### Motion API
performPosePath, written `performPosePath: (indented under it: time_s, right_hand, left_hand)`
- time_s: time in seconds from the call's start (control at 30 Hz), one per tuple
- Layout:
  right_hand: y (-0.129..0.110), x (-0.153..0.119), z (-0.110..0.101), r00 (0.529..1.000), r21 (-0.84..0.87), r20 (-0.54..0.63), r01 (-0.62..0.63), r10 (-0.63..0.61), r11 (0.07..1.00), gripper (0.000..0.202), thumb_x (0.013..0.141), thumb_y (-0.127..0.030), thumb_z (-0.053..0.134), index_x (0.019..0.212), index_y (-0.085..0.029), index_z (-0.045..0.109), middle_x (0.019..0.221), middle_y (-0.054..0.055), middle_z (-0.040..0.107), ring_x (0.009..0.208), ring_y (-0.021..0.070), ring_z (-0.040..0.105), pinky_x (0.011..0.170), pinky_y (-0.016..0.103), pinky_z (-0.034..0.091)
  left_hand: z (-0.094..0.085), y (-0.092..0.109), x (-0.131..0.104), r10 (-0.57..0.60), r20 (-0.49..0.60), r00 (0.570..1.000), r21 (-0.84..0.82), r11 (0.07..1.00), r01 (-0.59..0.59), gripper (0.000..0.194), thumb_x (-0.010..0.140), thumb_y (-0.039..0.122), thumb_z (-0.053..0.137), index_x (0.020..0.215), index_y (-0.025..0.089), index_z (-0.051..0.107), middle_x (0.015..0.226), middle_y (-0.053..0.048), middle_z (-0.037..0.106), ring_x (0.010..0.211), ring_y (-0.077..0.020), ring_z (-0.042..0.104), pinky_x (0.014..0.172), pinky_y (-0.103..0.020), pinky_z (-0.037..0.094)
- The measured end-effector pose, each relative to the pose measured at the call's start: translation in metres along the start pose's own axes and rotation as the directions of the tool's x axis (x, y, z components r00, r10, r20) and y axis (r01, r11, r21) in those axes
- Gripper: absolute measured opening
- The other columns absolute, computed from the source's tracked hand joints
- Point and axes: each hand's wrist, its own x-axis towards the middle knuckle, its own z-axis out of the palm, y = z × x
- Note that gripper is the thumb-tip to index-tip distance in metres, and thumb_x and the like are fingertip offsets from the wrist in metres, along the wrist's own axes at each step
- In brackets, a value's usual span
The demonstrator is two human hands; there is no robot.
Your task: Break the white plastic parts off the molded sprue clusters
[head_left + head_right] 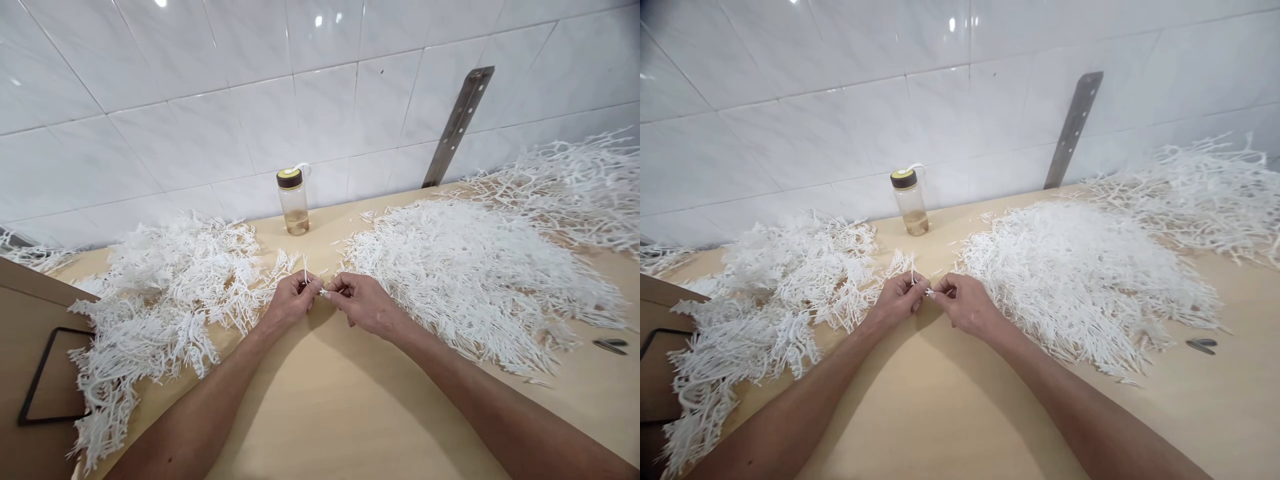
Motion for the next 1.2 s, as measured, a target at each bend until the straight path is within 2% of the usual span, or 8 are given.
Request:
performPosePath:
  time_s: [0.27, 0.4, 0.53, 0.67, 0.73, 0.9, 1.07, 1.2]
  right_hand:
    - [0.009, 0.002, -0.002, 0.999, 0.04, 0.046, -0.009, 0.007, 0.999, 0.023, 0.088, -0.039, 0.055, 0.078, -0.018, 0.058, 0.067, -0.004, 0.052, 0.041, 0.0077, 0.054, 0.043, 0.022, 0.038]
    - [0.009, 0.003, 0.003, 1.0, -0.077, -0.002, 0.017, -0.017, 0.997, 0.02, 0.09, -0.034, 0.052, 0.079, -0.018, 0.058, 0.068, -0.003, 0.056, 0.044, 0.0094, 0.054, 0.046, 0.024, 0.039]
    - [0.007, -0.003, 0.013, 0.936, -0.317, -0.138, 0.268, -0.324, 0.91, 0.015, 0.09, -0.022, 0.049, 0.076, -0.019, 0.055, 0.074, 0.001, 0.058, 0.065, 0.0148, 0.055, 0.061, 0.027, 0.042]
    - [-0.001, -0.014, 0.023, 0.853, -0.405, -0.081, 0.444, -0.515, 0.799, 0.017, 0.093, -0.017, 0.044, 0.078, -0.02, 0.051, 0.079, 0.003, 0.056, 0.068, 0.0153, 0.05, 0.063, 0.028, 0.04]
    - [-0.004, -0.017, 0.024, 0.851, -0.375, -0.071, 0.461, -0.52, 0.804, 0.017, 0.093, -0.016, 0.044, 0.078, -0.02, 0.051, 0.077, 0.002, 0.055, 0.066, 0.0146, 0.05, 0.062, 0.027, 0.04]
    - [0.003, -0.008, 0.018, 0.887, -0.35, -0.181, 0.345, -0.424, 0.871, 0.008, 0.086, -0.018, 0.053, 0.079, -0.02, 0.057, 0.074, 0.001, 0.06, 0.066, 0.0151, 0.054, 0.061, 0.027, 0.04]
    - [0.016, 0.003, 0.008, 0.904, -0.406, -0.269, 0.205, -0.331, 0.891, 0.005, 0.082, -0.019, 0.056, 0.084, -0.019, 0.06, 0.072, 0.001, 0.063, 0.061, 0.0151, 0.055, 0.063, 0.029, 0.042]
    - [0.013, 0.002, 0.006, 0.926, -0.377, -0.246, 0.179, -0.285, 0.909, 0.023, 0.082, -0.024, 0.058, 0.103, -0.016, 0.063, 0.087, 0.005, 0.068, 0.064, 0.015, 0.058, 0.064, 0.029, 0.044]
  left_hand:
    - [0.001, 0.0, 0.001, 0.0, -0.004, 1.0, 0.003, 1.0, 0.0, 0.036, 0.08, 0.051, 0.064, 0.073, 0.016, 0.06, 0.047, 0.006, 0.047, 0.044, -0.0077, 0.041, 0.046, -0.021, 0.032]
    - [0.003, 0.0, -0.001, -0.027, -0.019, 0.999, 0.01, 1.0, 0.027, 0.035, 0.083, 0.049, 0.062, 0.072, 0.016, 0.058, 0.048, 0.006, 0.047, 0.044, -0.0081, 0.041, 0.047, -0.021, 0.033]
    - [0.004, -0.005, 0.0, -0.023, -0.11, 0.994, 0.096, 0.995, 0.033, 0.031, 0.083, 0.042, 0.061, 0.066, 0.017, 0.055, 0.051, 0.005, 0.048, 0.049, -0.009, 0.041, 0.05, -0.022, 0.033]
    - [-0.003, -0.012, 0.006, 0.036, -0.274, 0.961, 0.204, 0.979, 0.022, 0.025, 0.08, 0.035, 0.062, 0.064, 0.017, 0.056, 0.059, 0.003, 0.053, 0.057, -0.0105, 0.045, 0.054, -0.023, 0.035]
    - [-0.007, -0.013, 0.008, 0.004, -0.301, 0.954, 0.143, 0.989, 0.041, 0.026, 0.08, 0.037, 0.062, 0.065, 0.017, 0.056, 0.055, 0.004, 0.051, 0.052, -0.0096, 0.043, 0.051, -0.022, 0.034]
    - [-0.009, -0.013, 0.009, -0.086, -0.153, 0.984, -0.118, 0.991, 0.069, 0.035, 0.08, 0.051, 0.063, 0.072, 0.018, 0.057, 0.043, 0.008, 0.042, 0.037, -0.0064, 0.033, 0.041, -0.02, 0.028]
    - [-0.005, -0.009, 0.006, -0.09, -0.093, 0.992, -0.142, 0.987, 0.077, 0.037, 0.077, 0.053, 0.067, 0.073, 0.016, 0.061, 0.043, 0.007, 0.044, 0.036, -0.0049, 0.033, 0.039, -0.019, 0.027]
    - [-0.003, -0.004, 0.004, -0.087, -0.059, 0.994, -0.14, 0.987, 0.078, 0.038, 0.077, 0.054, 0.067, 0.073, 0.016, 0.062, 0.043, 0.007, 0.044, 0.036, -0.0052, 0.034, 0.038, -0.019, 0.027]
